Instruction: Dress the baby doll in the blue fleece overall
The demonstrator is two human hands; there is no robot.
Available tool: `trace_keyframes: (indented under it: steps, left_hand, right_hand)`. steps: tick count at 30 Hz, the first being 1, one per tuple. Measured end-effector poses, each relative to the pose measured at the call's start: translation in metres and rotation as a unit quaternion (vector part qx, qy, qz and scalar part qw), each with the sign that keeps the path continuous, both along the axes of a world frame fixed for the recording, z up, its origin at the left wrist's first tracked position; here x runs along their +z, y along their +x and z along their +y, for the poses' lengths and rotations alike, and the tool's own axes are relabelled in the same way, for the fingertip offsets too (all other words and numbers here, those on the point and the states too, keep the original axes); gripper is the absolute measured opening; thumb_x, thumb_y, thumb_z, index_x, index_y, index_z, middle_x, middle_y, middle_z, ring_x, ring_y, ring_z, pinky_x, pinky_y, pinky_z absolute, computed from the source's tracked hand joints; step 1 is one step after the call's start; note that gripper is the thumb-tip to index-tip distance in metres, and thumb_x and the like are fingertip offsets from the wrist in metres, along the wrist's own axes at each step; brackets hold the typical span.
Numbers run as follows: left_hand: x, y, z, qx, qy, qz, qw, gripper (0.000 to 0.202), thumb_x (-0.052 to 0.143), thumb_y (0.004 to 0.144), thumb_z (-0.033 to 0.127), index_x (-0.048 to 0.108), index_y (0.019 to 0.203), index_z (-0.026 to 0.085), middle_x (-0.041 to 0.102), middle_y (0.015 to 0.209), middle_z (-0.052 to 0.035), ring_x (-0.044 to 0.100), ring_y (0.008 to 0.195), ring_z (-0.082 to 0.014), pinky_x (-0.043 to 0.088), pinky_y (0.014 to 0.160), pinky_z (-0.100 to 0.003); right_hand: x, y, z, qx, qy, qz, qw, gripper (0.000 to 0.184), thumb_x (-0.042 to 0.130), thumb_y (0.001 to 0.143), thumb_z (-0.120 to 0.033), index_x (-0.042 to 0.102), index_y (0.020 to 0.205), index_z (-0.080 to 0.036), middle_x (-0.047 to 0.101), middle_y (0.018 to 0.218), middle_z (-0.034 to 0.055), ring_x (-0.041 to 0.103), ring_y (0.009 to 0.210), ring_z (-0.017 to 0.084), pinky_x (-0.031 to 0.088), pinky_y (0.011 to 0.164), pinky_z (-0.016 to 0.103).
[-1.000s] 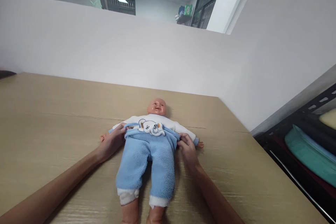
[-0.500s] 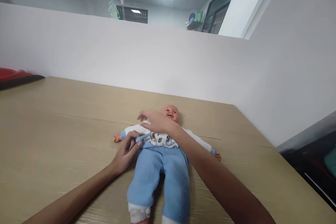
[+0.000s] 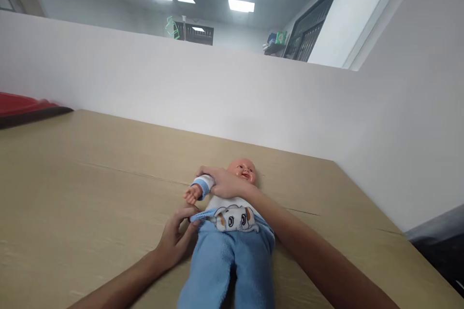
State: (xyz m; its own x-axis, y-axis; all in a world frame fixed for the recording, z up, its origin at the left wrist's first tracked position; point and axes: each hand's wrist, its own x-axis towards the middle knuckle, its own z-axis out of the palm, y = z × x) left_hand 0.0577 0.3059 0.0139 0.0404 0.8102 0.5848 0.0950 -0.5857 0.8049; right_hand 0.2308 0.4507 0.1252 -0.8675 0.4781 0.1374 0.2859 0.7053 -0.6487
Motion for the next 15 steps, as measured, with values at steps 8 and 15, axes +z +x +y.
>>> trace_keyframes:
  steps: [8, 15]
  left_hand:
    - [0.003, 0.002, 0.011, 0.083, -0.123, -0.117, 0.982, 0.038, 0.066, 0.098, 0.061, 0.064, 0.103, 0.023, 0.068, 0.090, -0.0038, 0.062, 0.085, -0.0229, 0.049, 0.079, -0.035]
    - [0.032, -0.014, 0.052, 0.035, -0.208, -0.082, 0.974, 0.042, 0.075, 0.089, 0.060, 0.064, 0.099, 0.021, 0.063, 0.086, 0.0002, 0.059, 0.080, -0.0189, 0.047, 0.075, -0.030]
  right_hand:
    - [-0.016, 0.012, -0.026, 0.070, -0.051, 0.021, 0.996, 0.028, 0.063, 0.080, -0.016, 0.069, 0.107, -0.019, 0.075, 0.117, 0.0088, 0.068, 0.106, 0.023, 0.051, 0.098, 0.036]
    - [0.005, 0.018, -0.022, 0.019, -0.178, -0.003, 0.984, 0.022, 0.065, 0.078, -0.026, 0.076, 0.097, -0.020, 0.078, 0.108, 0.0045, 0.069, 0.112, 0.023, 0.050, 0.109, 0.037]
